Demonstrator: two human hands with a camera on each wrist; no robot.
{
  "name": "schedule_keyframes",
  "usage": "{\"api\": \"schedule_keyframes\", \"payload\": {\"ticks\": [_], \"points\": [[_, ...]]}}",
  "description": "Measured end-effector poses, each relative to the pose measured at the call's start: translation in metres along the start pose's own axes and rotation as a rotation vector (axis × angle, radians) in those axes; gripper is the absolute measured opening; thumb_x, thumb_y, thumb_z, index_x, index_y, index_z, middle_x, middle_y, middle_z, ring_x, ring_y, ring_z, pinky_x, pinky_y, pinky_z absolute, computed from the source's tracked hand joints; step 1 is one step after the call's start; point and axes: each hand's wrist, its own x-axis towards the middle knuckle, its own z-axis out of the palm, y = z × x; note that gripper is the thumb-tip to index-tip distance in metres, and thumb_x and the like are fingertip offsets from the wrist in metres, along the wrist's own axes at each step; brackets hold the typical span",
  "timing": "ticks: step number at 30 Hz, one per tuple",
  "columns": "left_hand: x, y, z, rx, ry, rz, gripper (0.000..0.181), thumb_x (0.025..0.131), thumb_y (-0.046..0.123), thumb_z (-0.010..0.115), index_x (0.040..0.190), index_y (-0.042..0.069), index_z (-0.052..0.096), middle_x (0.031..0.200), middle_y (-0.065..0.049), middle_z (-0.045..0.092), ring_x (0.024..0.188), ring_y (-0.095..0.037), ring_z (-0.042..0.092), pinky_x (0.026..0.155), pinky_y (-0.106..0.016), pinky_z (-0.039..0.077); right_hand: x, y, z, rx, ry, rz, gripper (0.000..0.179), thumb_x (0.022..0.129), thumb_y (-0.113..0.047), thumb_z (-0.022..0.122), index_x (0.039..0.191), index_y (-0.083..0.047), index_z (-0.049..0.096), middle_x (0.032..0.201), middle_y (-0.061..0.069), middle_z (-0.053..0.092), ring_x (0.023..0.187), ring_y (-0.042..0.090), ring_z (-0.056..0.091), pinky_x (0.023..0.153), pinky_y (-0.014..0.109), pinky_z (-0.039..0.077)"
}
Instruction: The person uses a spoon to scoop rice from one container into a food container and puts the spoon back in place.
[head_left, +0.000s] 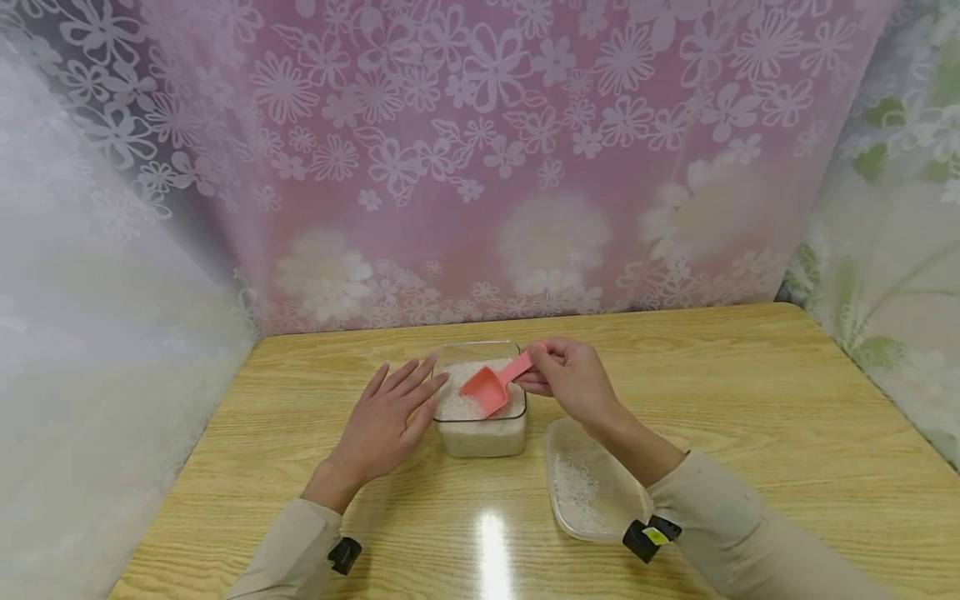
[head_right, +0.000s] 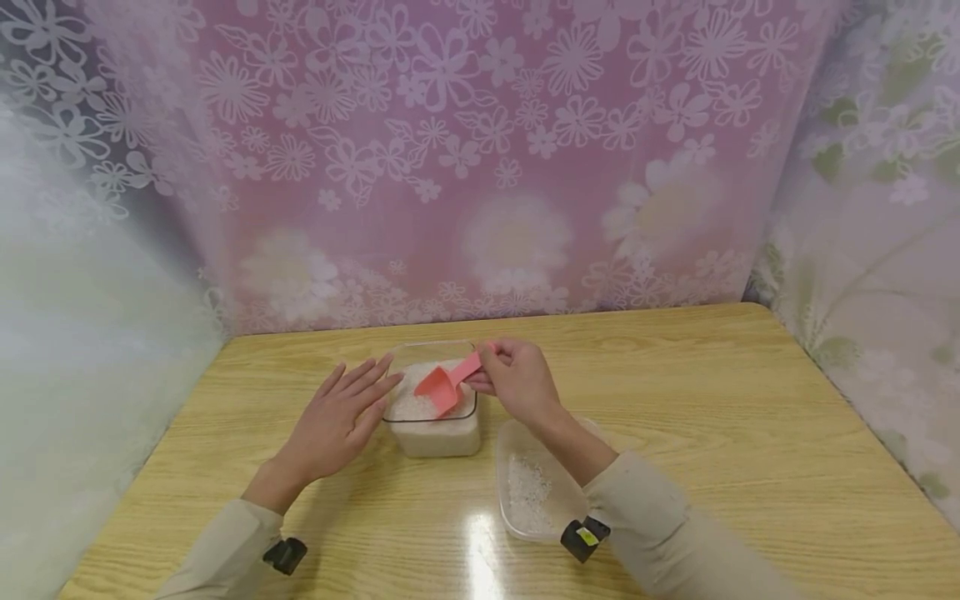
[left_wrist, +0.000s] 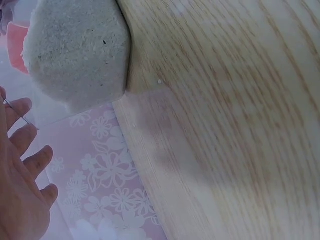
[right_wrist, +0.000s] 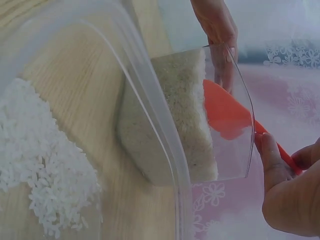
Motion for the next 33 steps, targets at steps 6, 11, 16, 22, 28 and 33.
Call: {"api": "schedule_keyframes", "payload": {"ticks": [6, 11, 16, 22, 28, 33], "points": [[0.0, 0.001, 0.0, -0.013, 0.001, -0.006, 0.041, 0.103, 0.031, 0.042, 0.143, 0.023, 0.049, 0.153, 0.001, 0.032, 0.139, -0.023, 0.03, 0.114, -0.049, 0.014, -0.001, 0.004, 0.002, 0.041, 0.004, 0.041, 0.03, 0.102, -0.014, 0.049, 0.118, 0.009, 0.059, 0.095, 0.022, 0.068, 0.082, 0.023, 0.07, 0.076, 0.032, 0.055], [0.0, 0.001, 0.001, -0.013, -0.004, -0.014, 0.042, 0.103, 0.032, 0.042, 0.143, 0.024, 0.048, 0.153, 0.002, 0.031, 0.138, -0.023, 0.031, 0.114, -0.049, 0.014, -0.002, 0.007, 0.004, 0.044, 0.007, 0.042, 0.03, 0.102, -0.015, 0.049, 0.116, 0.009, 0.06, 0.094, 0.021, 0.069, 0.082, 0.023, 0.07, 0.075, 0.031, 0.055], [0.0, 0.001, 0.0, -0.013, -0.001, -0.016, 0.042, 0.102, 0.031, 0.043, 0.143, 0.024, 0.048, 0.153, 0.001, 0.031, 0.138, -0.023, 0.031, 0.113, -0.049, 0.014, -0.002, 0.006, 0.004, 0.05, 0.009, 0.046, 0.03, 0.102, -0.016, 0.049, 0.117, 0.009, 0.059, 0.094, 0.02, 0.068, 0.082, 0.023, 0.07, 0.075, 0.03, 0.055], [0.0, 0.001, 0.001, -0.014, 0.002, -0.012, 0.042, 0.103, 0.032, 0.043, 0.144, 0.024, 0.047, 0.153, 0.001, 0.031, 0.138, -0.023, 0.031, 0.113, -0.049, 0.014, -0.002, 0.008, 0.0, 0.078, 0.022, 0.073, 0.033, 0.102, -0.016, 0.048, 0.121, 0.009, 0.058, 0.097, 0.021, 0.068, 0.083, 0.02, 0.07, 0.078, 0.033, 0.054], [-0.001, 0.001, 0.0, -0.016, 0.001, -0.014, 0.042, 0.102, 0.031, 0.043, 0.143, 0.023, 0.047, 0.153, 0.0, 0.032, 0.139, -0.022, 0.03, 0.114, -0.049, 0.014, -0.002, 0.008, -0.005, 0.11, 0.037, 0.094, 0.035, 0.102, -0.016, 0.049, 0.123, 0.011, 0.056, 0.099, 0.021, 0.068, 0.085, 0.021, 0.07, 0.08, 0.034, 0.053], [-0.001, 0.001, -0.001, -0.013, 0.001, -0.013, 0.042, 0.102, 0.032, 0.043, 0.143, 0.023, 0.047, 0.153, 0.001, 0.032, 0.139, -0.022, 0.03, 0.114, -0.048, 0.013, -0.004, 0.009, -0.007, 0.156, 0.036, 0.096, 0.035, 0.102, -0.016, 0.049, 0.124, 0.012, 0.054, 0.099, 0.02, 0.068, 0.086, 0.021, 0.07, 0.079, 0.032, 0.054]]}}
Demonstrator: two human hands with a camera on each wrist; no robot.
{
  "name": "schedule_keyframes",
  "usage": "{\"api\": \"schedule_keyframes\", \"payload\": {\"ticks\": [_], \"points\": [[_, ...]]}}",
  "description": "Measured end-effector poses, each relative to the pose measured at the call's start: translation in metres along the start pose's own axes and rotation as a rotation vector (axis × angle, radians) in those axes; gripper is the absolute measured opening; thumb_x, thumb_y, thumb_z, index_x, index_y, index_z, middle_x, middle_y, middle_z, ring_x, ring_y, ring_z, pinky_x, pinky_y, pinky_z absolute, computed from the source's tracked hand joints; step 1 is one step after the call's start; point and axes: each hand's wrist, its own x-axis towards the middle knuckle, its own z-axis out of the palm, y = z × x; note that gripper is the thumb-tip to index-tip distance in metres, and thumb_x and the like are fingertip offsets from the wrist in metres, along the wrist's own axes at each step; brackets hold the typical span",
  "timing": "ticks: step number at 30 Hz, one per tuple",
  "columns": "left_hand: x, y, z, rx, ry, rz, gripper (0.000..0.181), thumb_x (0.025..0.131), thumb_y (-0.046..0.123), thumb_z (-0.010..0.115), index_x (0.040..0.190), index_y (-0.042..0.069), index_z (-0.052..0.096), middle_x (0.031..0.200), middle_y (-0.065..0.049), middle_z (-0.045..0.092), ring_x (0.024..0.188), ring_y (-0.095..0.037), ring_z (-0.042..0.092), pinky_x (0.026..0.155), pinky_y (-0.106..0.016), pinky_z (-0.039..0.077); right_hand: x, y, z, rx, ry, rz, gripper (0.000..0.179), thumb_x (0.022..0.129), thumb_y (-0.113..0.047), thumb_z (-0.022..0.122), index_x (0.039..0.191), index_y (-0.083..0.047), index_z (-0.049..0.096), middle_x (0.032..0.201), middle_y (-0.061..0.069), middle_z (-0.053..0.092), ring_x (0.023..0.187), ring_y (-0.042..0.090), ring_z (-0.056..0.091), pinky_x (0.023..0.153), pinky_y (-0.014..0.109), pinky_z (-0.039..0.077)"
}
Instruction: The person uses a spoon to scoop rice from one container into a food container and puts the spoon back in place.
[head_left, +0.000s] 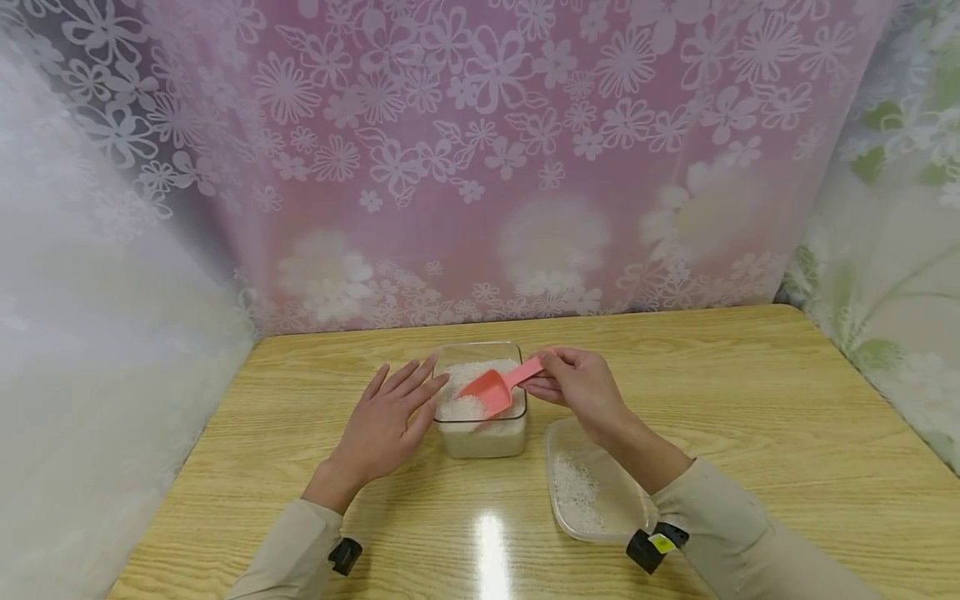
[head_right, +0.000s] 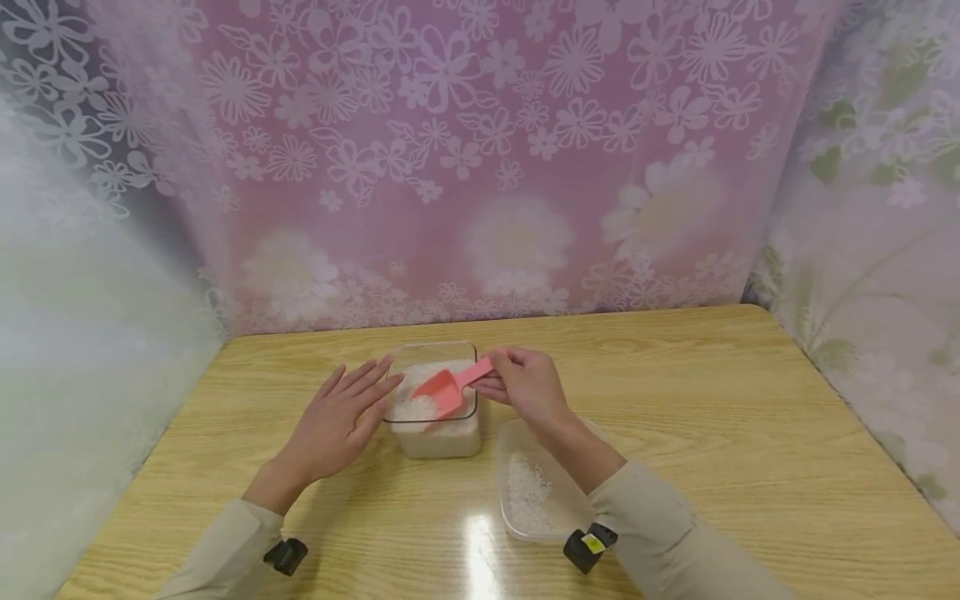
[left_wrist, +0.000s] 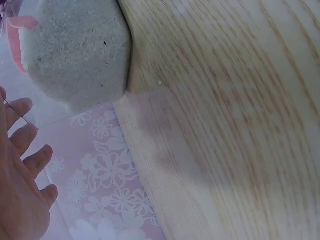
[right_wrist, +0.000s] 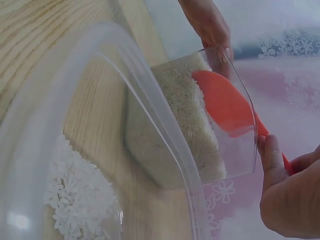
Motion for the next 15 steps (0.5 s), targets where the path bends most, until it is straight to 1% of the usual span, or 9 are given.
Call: {"api": "schedule_keyframes", "payload": {"ticks": [8, 15], "points": [[0.0, 0.0, 0.001, 0.003, 0.0, 0.0, 0.042, 0.103, 0.034, 0.039, 0.144, 0.024, 0.047, 0.153, 0.002, 0.031, 0.139, -0.022, 0.029, 0.114, -0.048, 0.013, -0.002, 0.002, -0.006, 0.08, 0.002, 0.018, 0.037, 0.102, -0.013, 0.047, 0.128, 0.014, 0.05, 0.098, 0.018, 0.069, 0.085, 0.018, 0.07, 0.08, 0.03, 0.053], [0.0, -0.001, 0.002, -0.006, 0.012, 0.008, 0.042, 0.103, 0.033, 0.04, 0.143, 0.024, 0.048, 0.153, 0.002, 0.031, 0.139, -0.022, 0.028, 0.114, -0.048, 0.012, -0.003, 0.003, -0.013, 0.191, -0.015, 0.05, 0.04, 0.103, -0.012, 0.044, 0.131, 0.016, 0.043, 0.098, 0.014, 0.069, 0.086, 0.016, 0.07, 0.083, 0.029, 0.052]]}}
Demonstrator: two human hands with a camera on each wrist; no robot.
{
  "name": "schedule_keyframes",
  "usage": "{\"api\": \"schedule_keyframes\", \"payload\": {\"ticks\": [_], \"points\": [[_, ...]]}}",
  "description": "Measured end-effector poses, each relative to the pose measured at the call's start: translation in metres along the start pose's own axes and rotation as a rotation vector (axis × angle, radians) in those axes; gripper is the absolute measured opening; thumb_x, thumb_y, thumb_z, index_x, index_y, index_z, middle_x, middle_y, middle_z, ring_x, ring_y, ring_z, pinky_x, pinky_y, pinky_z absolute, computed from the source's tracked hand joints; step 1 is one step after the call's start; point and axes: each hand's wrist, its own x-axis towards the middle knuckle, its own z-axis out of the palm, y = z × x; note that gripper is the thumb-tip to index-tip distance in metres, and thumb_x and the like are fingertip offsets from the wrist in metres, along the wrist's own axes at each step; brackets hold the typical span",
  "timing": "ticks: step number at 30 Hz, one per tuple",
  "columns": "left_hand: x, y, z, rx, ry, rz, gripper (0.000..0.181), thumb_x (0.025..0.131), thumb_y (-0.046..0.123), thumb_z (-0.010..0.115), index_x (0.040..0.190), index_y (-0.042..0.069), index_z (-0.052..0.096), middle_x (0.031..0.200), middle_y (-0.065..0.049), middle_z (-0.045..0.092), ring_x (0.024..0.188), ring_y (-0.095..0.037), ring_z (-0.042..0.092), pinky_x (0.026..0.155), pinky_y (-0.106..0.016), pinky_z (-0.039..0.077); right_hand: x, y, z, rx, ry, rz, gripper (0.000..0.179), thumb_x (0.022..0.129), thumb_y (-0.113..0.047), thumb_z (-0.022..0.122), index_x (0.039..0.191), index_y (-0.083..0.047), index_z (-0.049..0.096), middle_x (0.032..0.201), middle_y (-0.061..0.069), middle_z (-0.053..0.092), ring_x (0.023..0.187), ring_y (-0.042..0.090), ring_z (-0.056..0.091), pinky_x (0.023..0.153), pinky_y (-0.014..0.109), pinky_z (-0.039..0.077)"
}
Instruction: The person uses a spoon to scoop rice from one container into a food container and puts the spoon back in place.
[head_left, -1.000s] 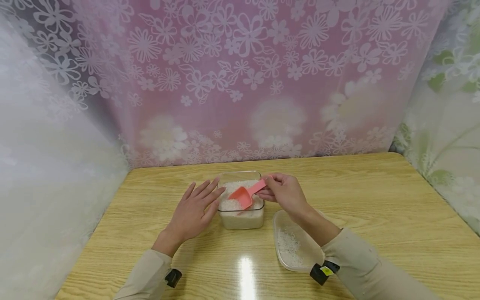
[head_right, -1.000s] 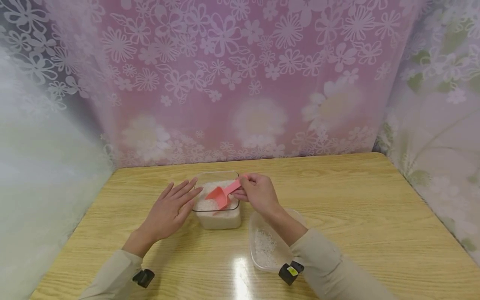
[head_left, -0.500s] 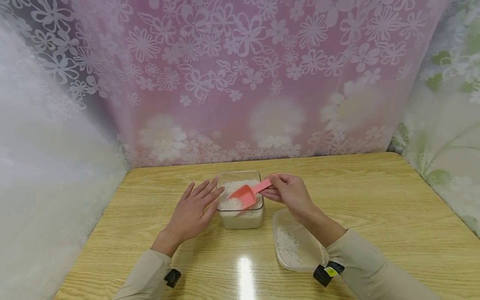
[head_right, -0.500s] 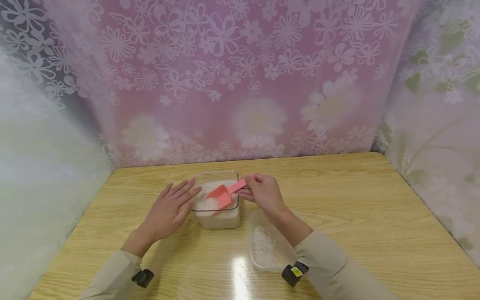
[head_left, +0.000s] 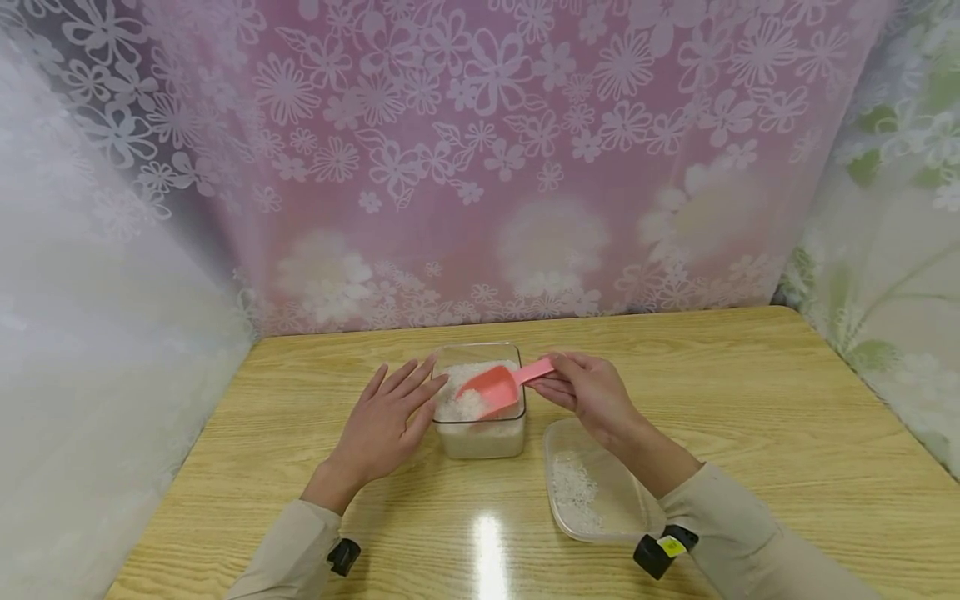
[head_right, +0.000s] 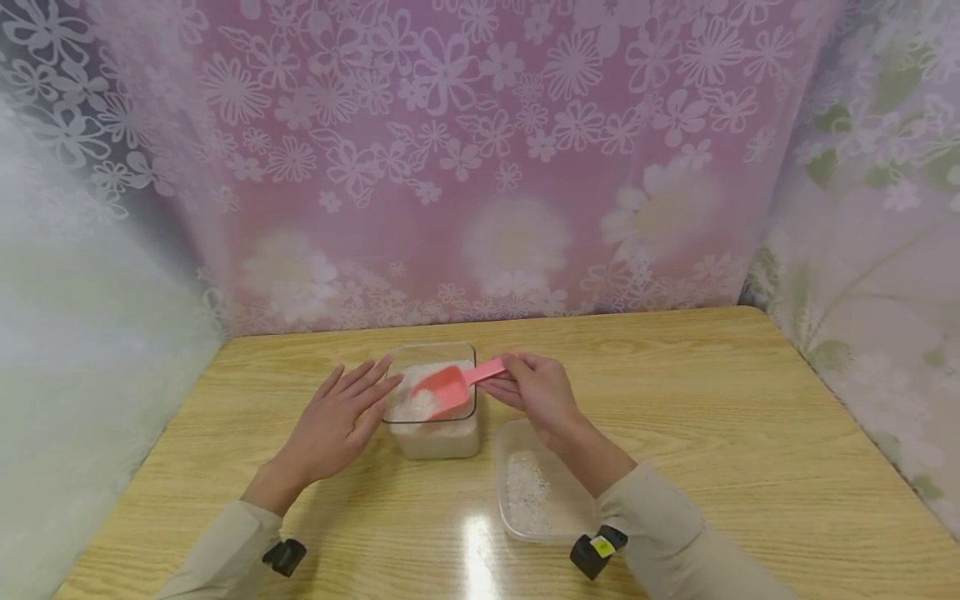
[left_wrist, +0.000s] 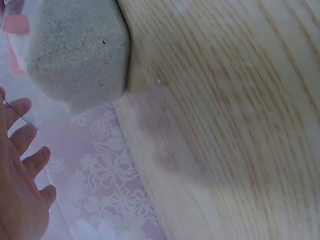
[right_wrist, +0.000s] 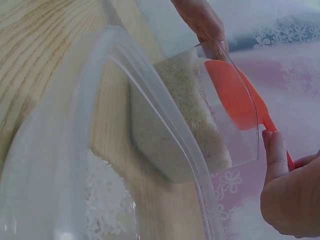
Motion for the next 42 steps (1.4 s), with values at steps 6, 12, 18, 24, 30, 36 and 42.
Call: {"api": "schedule_keyframes", "payload": {"ticks": [6, 12, 18, 24, 30, 36, 42], "points": [[0.0, 0.0, -0.001, 0.022, -0.003, 0.007, 0.043, 0.103, 0.034, 0.041, 0.143, 0.023, 0.047, 0.153, 0.001, 0.031, 0.14, -0.022, 0.026, 0.114, -0.049, 0.013, -0.001, -0.001, -0.006, 0.08, -0.015, 0.025, 0.039, 0.103, -0.011, 0.045, 0.132, 0.014, 0.042, 0.093, 0.011, 0.071, 0.087, 0.016, 0.07, 0.085, 0.028, 0.051], [0.0, 0.001, -0.002, 0.032, -0.004, 0.016, 0.043, 0.103, 0.033, 0.041, 0.143, 0.022, 0.048, 0.153, 0.001, 0.03, 0.141, -0.022, 0.024, 0.114, -0.049, 0.013, -0.001, -0.002, -0.01, 0.127, -0.022, 0.038, 0.033, 0.103, -0.01, 0.045, 0.128, 0.01, 0.047, 0.093, 0.011, 0.071, 0.089, 0.018, 0.069, 0.086, 0.028, 0.051], [0.001, 0.0, -0.002, 0.047, 0.001, 0.036, 0.043, 0.102, 0.033, 0.043, 0.143, 0.021, 0.048, 0.153, -0.001, 0.032, 0.14, -0.024, 0.027, 0.113, -0.05, 0.013, -0.003, -0.004, -0.011, 0.152, -0.028, 0.038, 0.032, 0.102, -0.01, 0.045, 0.127, 0.01, 0.048, 0.094, 0.012, 0.071, 0.09, 0.019, 0.069, 0.086, 0.028, 0.05], [0.001, -0.001, -0.002, 0.054, 0.005, 0.039, 0.043, 0.103, 0.036, 0.037, 0.143, 0.022, 0.049, 0.152, 0.0, 0.033, 0.14, -0.024, 0.027, 0.114, -0.049, 0.012, -0.004, -0.007, -0.014, 0.208, -0.054, 0.025, 0.023, 0.102, -0.01, 0.045, 0.108, 0.003, 0.064, 0.092, 0.014, 0.071, 0.09, 0.019, 0.069, 0.085, 0.026, 0.051], [0.001, -0.001, -0.003, 0.048, -0.003, 0.031, 0.044, 0.104, 0.037, 0.035, 0.143, 0.023, 0.048, 0.153, 0.002, 0.031, 0.14, -0.022, 0.026, 0.114, -0.048, 0.011, -0.006, -0.012, -0.018, 0.23, -0.059, 0.024, 0.025, 0.102, -0.009, 0.045, 0.099, -0.002, 0.069, 0.093, 0.015, 0.071, 0.089, 0.02, 0.069, 0.085, 0.027, 0.051], [0.001, -0.001, -0.003, 0.047, -0.004, 0.033, 0.043, 0.103, 0.036, 0.037, 0.143, 0.022, 0.049, 0.153, 0.001, 0.032, 0.14, -0.023, 0.027, 0.114, -0.049, 0.012, -0.008, -0.016, -0.022, 0.263, -0.048, 0.041, 0.025, 0.101, -0.012, 0.048, 0.098, -0.001, 0.071, 0.093, 0.015, 0.071, 0.088, 0.02, 0.07, 0.083, 0.026, 0.051], [0.002, -0.001, -0.002, 0.041, -0.004, 0.028, 0.042, 0.103, 0.034, 0.039, 0.143, 0.022, 0.049, 0.153, 0.001, 0.032, 0.14, -0.024, 0.028, 0.114, -0.049, 0.012, -0.011, -0.017, -0.028, 0.276, -0.054, 0.044, 0.025, 0.101, -0.012, 0.049, 0.097, -0.003, 0.072, 0.094, 0.014, 0.071, 0.088, 0.019, 0.07, 0.083, 0.026, 0.051]]}}
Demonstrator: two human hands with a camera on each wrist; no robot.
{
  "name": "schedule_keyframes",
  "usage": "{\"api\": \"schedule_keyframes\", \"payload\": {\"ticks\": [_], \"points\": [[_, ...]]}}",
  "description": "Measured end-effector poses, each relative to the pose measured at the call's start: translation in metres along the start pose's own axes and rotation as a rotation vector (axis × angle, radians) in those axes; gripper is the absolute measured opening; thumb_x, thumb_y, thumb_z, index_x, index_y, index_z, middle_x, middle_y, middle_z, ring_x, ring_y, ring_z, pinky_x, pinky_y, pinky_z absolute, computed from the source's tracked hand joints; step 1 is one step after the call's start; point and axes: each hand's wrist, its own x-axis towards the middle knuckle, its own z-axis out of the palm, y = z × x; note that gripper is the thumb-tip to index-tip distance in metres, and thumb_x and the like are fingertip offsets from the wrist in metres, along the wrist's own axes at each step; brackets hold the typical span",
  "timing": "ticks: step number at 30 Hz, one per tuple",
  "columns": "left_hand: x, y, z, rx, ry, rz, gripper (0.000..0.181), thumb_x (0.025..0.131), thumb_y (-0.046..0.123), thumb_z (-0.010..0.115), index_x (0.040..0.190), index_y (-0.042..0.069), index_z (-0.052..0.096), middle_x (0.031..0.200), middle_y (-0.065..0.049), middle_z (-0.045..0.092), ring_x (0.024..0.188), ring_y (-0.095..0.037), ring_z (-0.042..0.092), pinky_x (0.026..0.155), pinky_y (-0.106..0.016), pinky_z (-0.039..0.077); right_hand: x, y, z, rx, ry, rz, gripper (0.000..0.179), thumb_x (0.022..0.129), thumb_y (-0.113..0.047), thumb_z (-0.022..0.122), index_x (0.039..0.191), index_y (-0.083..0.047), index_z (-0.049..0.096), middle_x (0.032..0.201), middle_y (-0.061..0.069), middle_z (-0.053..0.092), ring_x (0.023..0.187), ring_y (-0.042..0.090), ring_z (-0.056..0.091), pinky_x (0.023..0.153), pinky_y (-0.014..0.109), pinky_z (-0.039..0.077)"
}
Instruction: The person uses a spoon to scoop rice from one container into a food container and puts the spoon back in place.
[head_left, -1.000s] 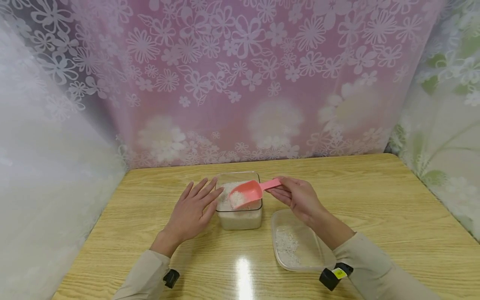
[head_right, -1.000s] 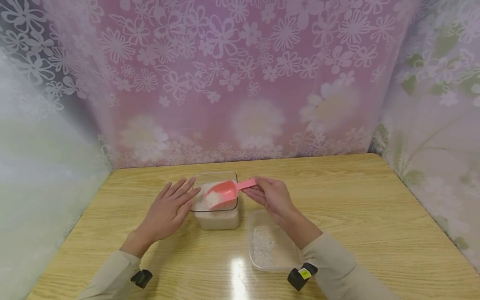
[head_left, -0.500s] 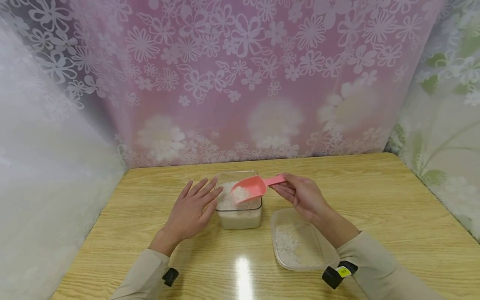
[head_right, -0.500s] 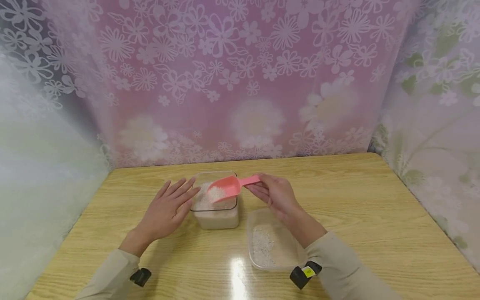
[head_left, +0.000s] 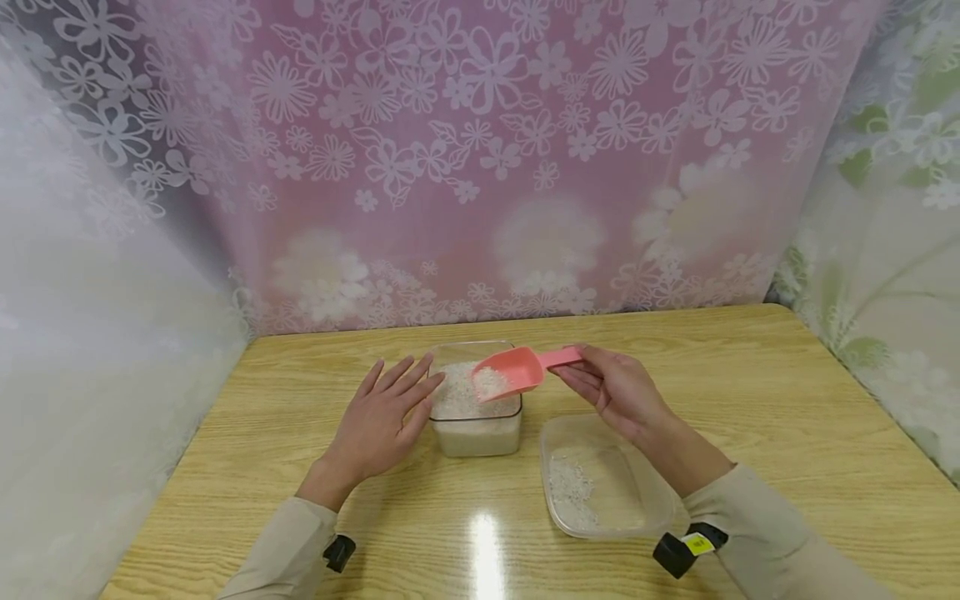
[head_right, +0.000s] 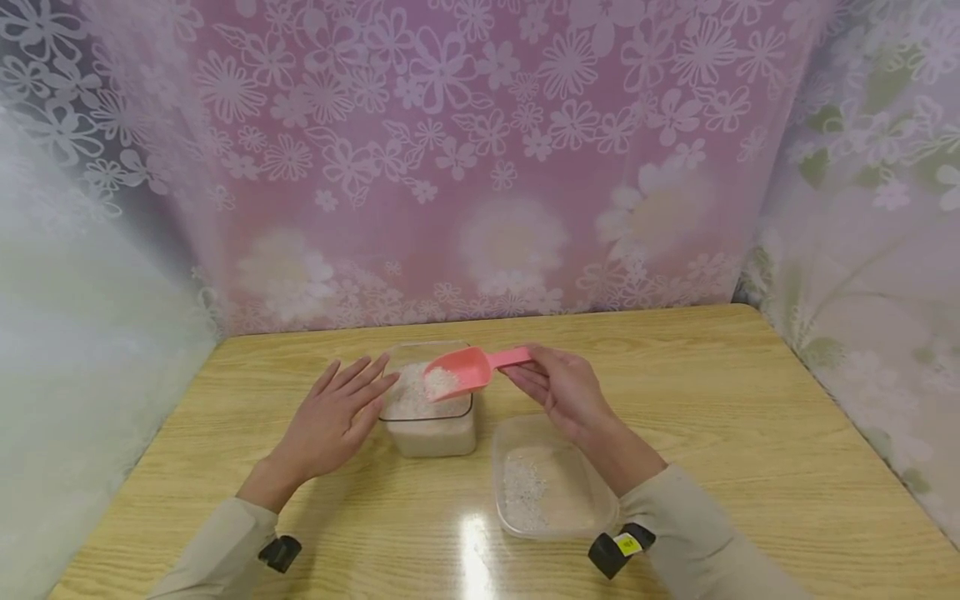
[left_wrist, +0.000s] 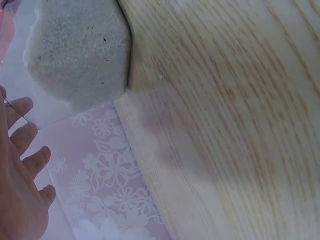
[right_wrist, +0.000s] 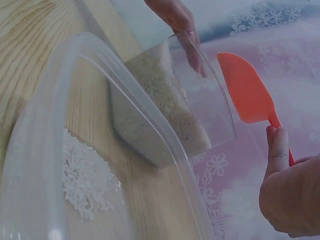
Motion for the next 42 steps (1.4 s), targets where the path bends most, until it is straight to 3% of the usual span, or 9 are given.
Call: {"api": "schedule_keyframes", "payload": {"ticks": [13, 28, 42], "points": [[-0.001, 0.001, 0.0, -0.016, 0.0, -0.008, 0.042, 0.103, 0.032, 0.04, 0.143, 0.023, 0.048, 0.153, 0.001, 0.032, 0.14, -0.022, 0.027, 0.114, -0.049, 0.012, -0.014, -0.011, -0.02, 0.087, -0.033, 0.008, 0.024, 0.1, -0.011, 0.05, 0.1, 0.0, 0.071, 0.095, 0.017, 0.071, 0.089, 0.021, 0.07, 0.082, 0.026, 0.052], [-0.001, 0.0, 0.002, -0.041, -0.002, -0.016, 0.042, 0.103, 0.032, 0.04, 0.144, 0.022, 0.047, 0.154, 0.001, 0.03, 0.14, -0.023, 0.027, 0.114, -0.05, 0.011, -0.042, -0.018, -0.068, 0.112, -0.128, 0.015, 0.031, 0.103, -0.01, 0.042, 0.107, 0.003, 0.07, 0.103, 0.018, 0.069, 0.096, 0.022, 0.067, 0.087, 0.028, 0.05], [-0.002, 0.001, 0.002, -0.06, 0.001, -0.03, 0.041, 0.103, 0.03, 0.042, 0.143, 0.023, 0.048, 0.153, 0.001, 0.031, 0.139, -0.023, 0.029, 0.114, -0.05, 0.012, -0.062, -0.012, -0.102, 0.095, -0.153, 0.029, 0.035, 0.105, -0.008, 0.037, 0.109, 0.004, 0.07, 0.106, 0.019, 0.068, 0.098, 0.022, 0.067, 0.089, 0.028, 0.049]]}}
